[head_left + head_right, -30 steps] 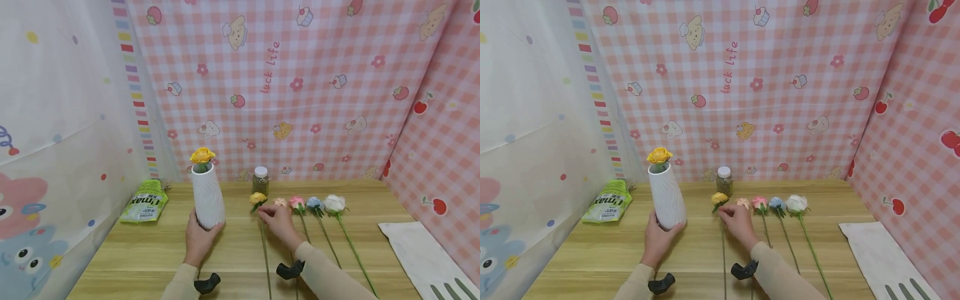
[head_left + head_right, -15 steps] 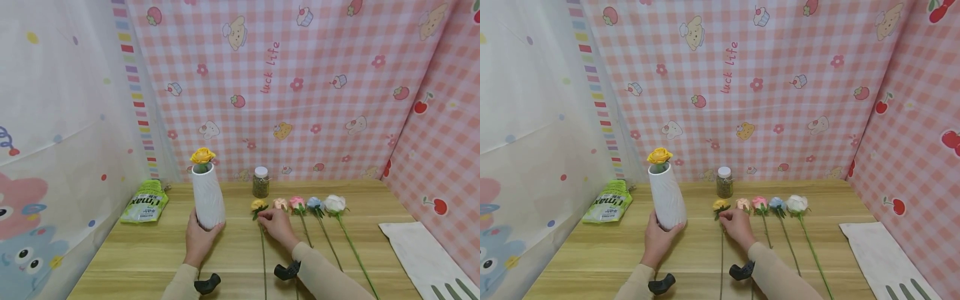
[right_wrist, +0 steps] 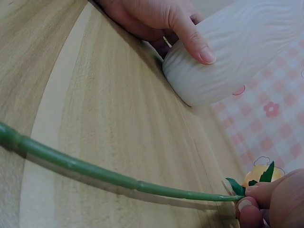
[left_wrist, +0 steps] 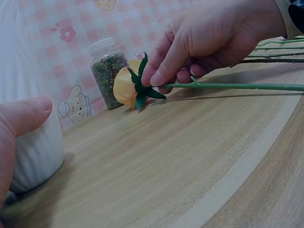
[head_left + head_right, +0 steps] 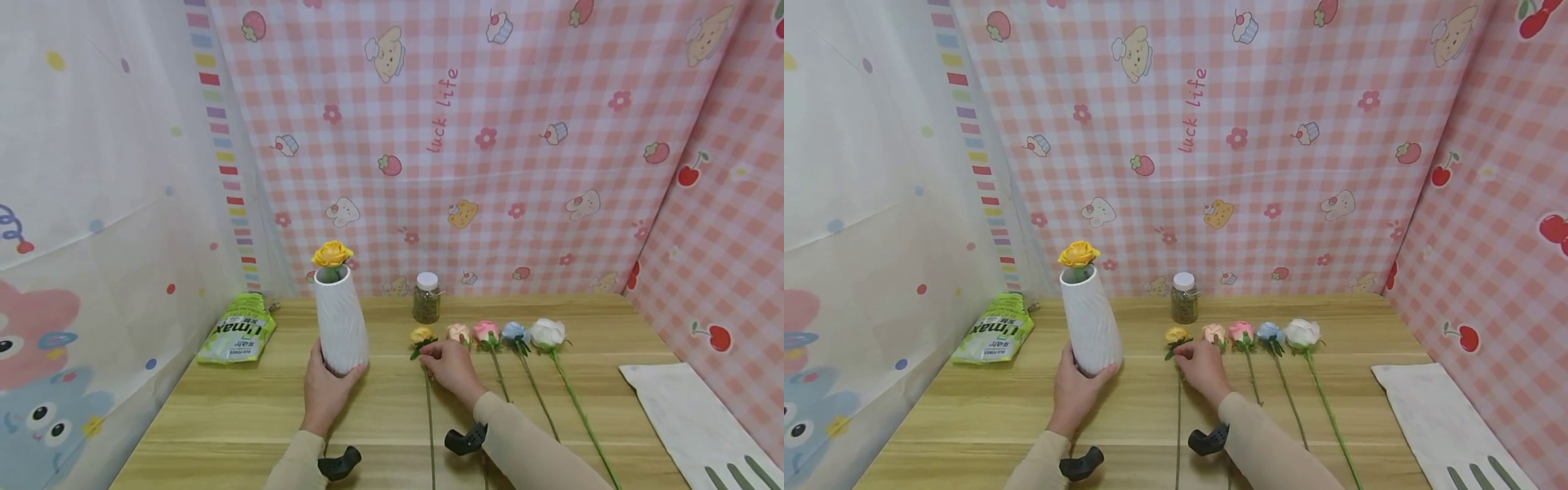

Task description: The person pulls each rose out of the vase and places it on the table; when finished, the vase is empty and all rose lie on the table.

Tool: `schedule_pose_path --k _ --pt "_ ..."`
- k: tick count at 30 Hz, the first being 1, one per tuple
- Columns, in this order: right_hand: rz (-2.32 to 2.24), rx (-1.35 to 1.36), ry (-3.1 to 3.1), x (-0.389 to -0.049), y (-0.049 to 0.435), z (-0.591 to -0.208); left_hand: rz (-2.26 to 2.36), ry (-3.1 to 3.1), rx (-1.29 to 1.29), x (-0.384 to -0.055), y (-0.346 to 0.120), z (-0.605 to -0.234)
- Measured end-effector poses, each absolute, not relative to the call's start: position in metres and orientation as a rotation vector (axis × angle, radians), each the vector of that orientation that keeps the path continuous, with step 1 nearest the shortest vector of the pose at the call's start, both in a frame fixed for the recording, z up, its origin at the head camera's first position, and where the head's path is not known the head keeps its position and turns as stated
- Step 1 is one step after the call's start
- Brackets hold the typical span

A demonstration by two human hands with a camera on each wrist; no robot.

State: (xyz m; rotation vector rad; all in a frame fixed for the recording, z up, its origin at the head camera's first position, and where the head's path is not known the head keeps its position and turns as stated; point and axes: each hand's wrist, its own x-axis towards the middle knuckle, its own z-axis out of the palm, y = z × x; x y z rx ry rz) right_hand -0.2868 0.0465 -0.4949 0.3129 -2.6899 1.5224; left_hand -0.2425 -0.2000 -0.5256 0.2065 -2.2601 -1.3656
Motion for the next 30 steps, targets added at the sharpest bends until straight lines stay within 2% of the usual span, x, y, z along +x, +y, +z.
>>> schedule_pose_path --k 20,25,30 --pt "1.373 0.323 -2.777 -0.281 0.055 -0.485 -1.361 -2.266 0.210 -0.242 -0.200 -0.525" --pt "1.364 0.319 -2.774 -0.278 0.064 -0.470 -1.379 -2.274 0.212 -0.242 -0.200 -0.526" --pt "1.385 0.288 -2.730 -0.278 0.075 -0.438 -1.383 -2.277 0.219 -0.243 -0.201 -0.527"
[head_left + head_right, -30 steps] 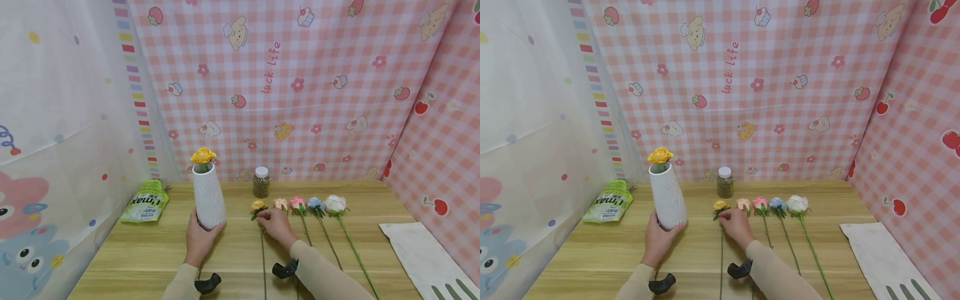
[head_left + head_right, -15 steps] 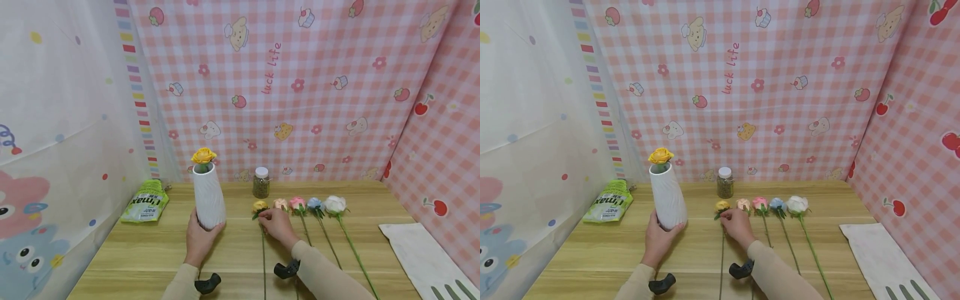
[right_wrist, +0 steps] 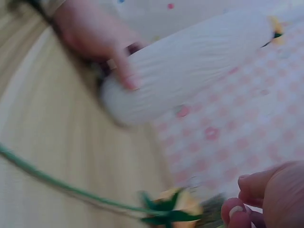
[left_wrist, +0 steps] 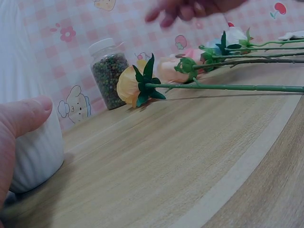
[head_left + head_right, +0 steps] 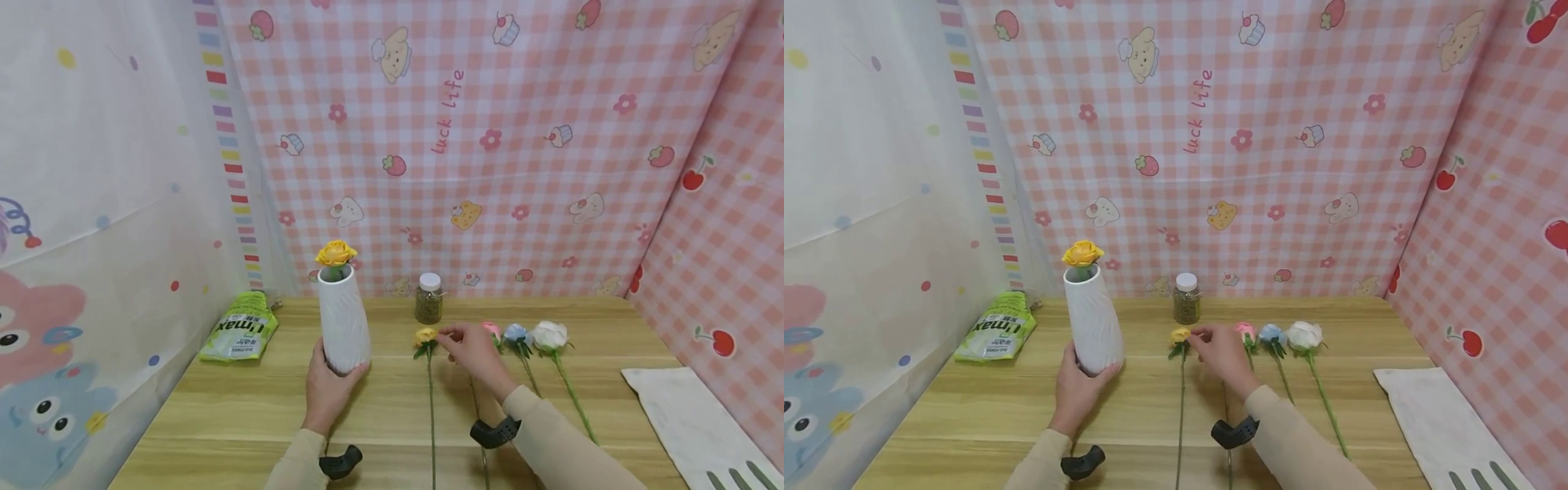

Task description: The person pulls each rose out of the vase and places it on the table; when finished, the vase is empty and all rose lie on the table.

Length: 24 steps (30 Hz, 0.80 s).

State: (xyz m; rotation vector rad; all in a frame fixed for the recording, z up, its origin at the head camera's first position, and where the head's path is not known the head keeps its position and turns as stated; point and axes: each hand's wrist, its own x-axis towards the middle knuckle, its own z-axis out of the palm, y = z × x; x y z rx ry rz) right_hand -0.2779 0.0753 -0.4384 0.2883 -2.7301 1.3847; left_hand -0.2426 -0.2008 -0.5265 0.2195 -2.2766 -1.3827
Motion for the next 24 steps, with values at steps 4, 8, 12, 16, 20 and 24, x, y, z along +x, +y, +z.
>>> schedule_pose_path --k 4,8,12,16,20,24 --pt "1.409 0.297 -2.697 -0.278 0.084 -0.409 -1.373 -2.273 0.219 -0.243 -0.201 -0.526" --pt "1.446 0.356 -2.648 -0.274 0.088 -0.381 -1.369 -2.280 0.220 -0.242 -0.201 -0.526" --pt "1.407 0.468 -2.578 -0.270 0.087 -0.359 -1.375 -2.285 0.215 -0.242 -0.201 -0.526" --pt "1.372 0.535 -2.507 -0.267 0.082 -0.343 -1.385 -2.288 0.214 -0.241 -0.201 -0.524" --pt "1.366 0.575 -2.449 -0.263 0.076 -0.331 -1.385 -2.290 0.213 -0.240 -0.201 -0.523" --pt "1.391 0.608 -2.418 -0.261 0.070 -0.320 -1.378 -2.288 0.207 -0.240 -0.200 -0.523"
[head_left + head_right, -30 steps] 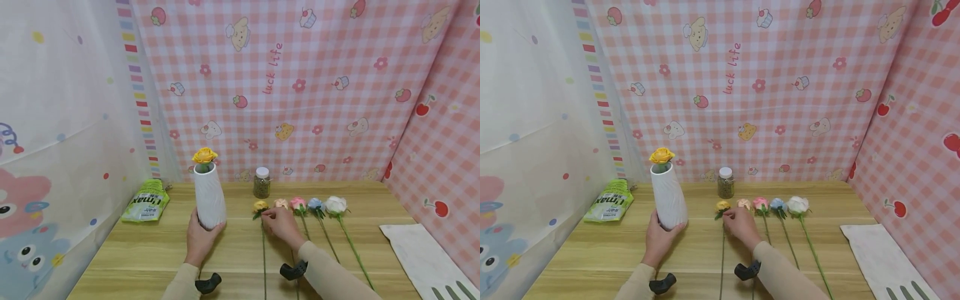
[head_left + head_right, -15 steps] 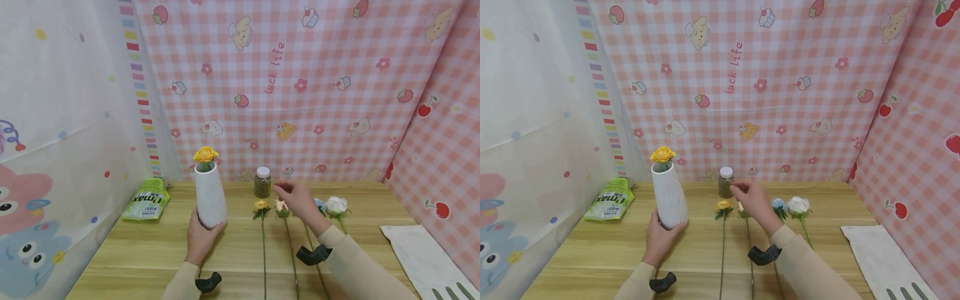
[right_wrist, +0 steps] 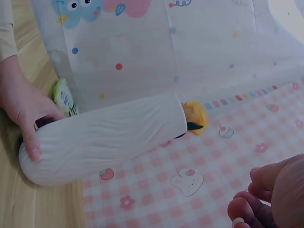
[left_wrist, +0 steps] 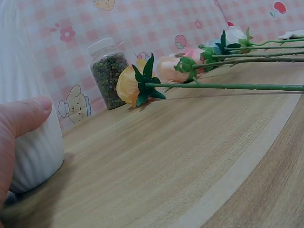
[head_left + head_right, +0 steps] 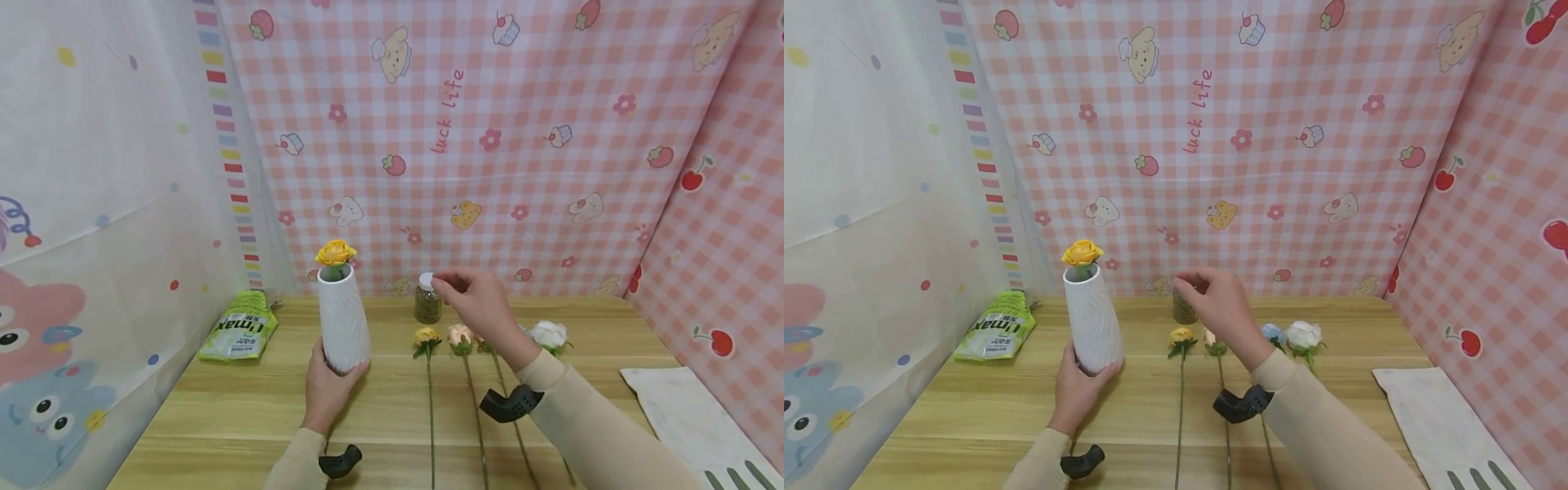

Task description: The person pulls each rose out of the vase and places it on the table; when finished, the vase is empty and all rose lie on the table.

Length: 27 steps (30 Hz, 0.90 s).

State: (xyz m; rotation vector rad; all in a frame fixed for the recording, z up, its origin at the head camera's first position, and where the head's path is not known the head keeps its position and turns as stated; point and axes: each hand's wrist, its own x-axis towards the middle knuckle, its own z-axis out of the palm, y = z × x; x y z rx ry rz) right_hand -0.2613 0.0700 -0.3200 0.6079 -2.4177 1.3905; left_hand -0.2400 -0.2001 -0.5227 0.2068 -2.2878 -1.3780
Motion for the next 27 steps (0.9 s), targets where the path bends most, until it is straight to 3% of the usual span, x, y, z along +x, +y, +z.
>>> schedule_pose_path --k 17,27 --pt "1.247 0.718 -2.570 -0.274 0.013 -0.270 -1.366 -2.268 0.196 -0.242 -0.202 -0.524" --pt "1.241 0.730 -2.785 -0.296 -0.036 -0.275 -1.375 -2.256 0.189 -0.242 -0.201 -0.523"
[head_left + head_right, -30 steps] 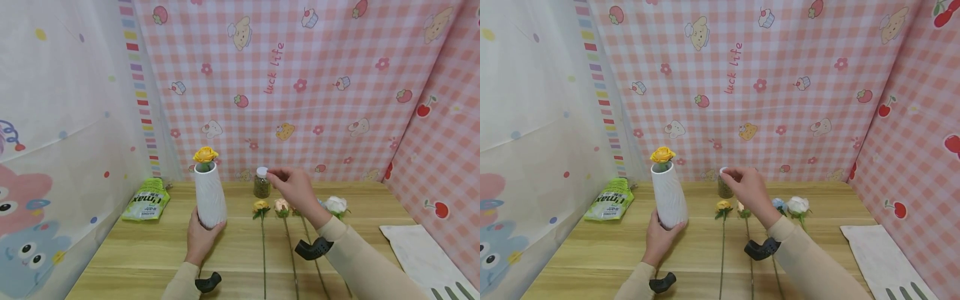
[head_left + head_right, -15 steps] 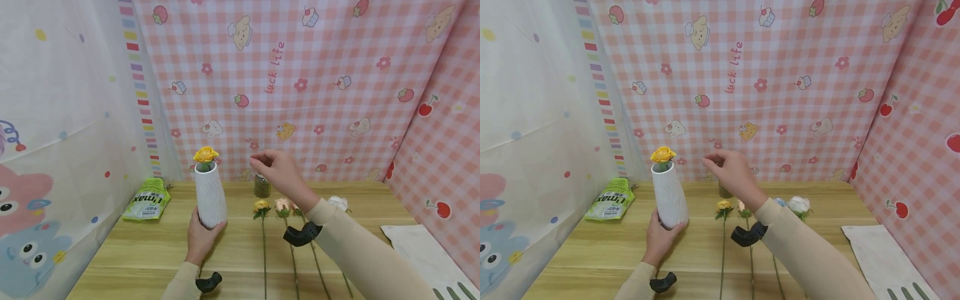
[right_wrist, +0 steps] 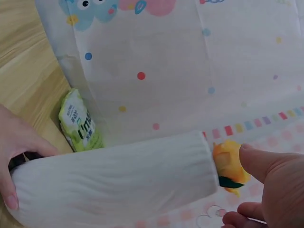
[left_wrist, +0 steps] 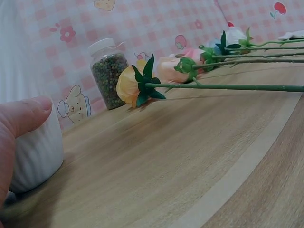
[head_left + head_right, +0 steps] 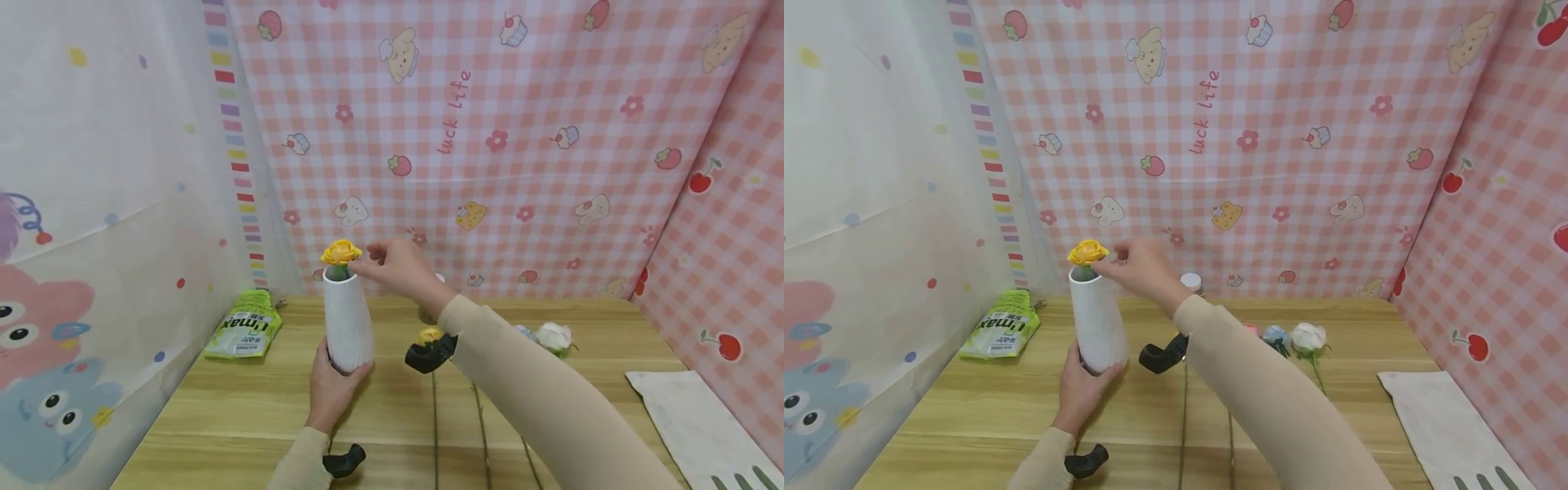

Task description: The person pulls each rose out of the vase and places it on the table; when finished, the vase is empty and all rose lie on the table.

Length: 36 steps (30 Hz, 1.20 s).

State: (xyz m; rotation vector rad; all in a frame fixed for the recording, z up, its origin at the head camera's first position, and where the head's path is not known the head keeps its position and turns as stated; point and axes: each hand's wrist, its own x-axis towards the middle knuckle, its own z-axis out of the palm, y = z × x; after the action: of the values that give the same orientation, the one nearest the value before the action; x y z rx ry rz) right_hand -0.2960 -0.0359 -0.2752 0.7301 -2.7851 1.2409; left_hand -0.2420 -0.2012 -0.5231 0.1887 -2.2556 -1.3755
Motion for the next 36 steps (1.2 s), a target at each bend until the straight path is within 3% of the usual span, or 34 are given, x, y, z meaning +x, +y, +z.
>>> schedule_pose_path --k 19,30,36 --pt "1.642 0.644 -2.698 -0.308 -0.079 -0.305 -1.370 -2.253 0.194 -0.243 -0.203 -0.526" --pt "1.765 0.589 -2.544 -0.301 -0.087 -0.303 -1.400 -2.251 0.183 -0.243 -0.201 -0.525" --pt "1.899 0.691 -2.363 -0.289 -0.084 -0.293 -1.406 -2.256 0.182 -0.244 -0.203 -0.525"
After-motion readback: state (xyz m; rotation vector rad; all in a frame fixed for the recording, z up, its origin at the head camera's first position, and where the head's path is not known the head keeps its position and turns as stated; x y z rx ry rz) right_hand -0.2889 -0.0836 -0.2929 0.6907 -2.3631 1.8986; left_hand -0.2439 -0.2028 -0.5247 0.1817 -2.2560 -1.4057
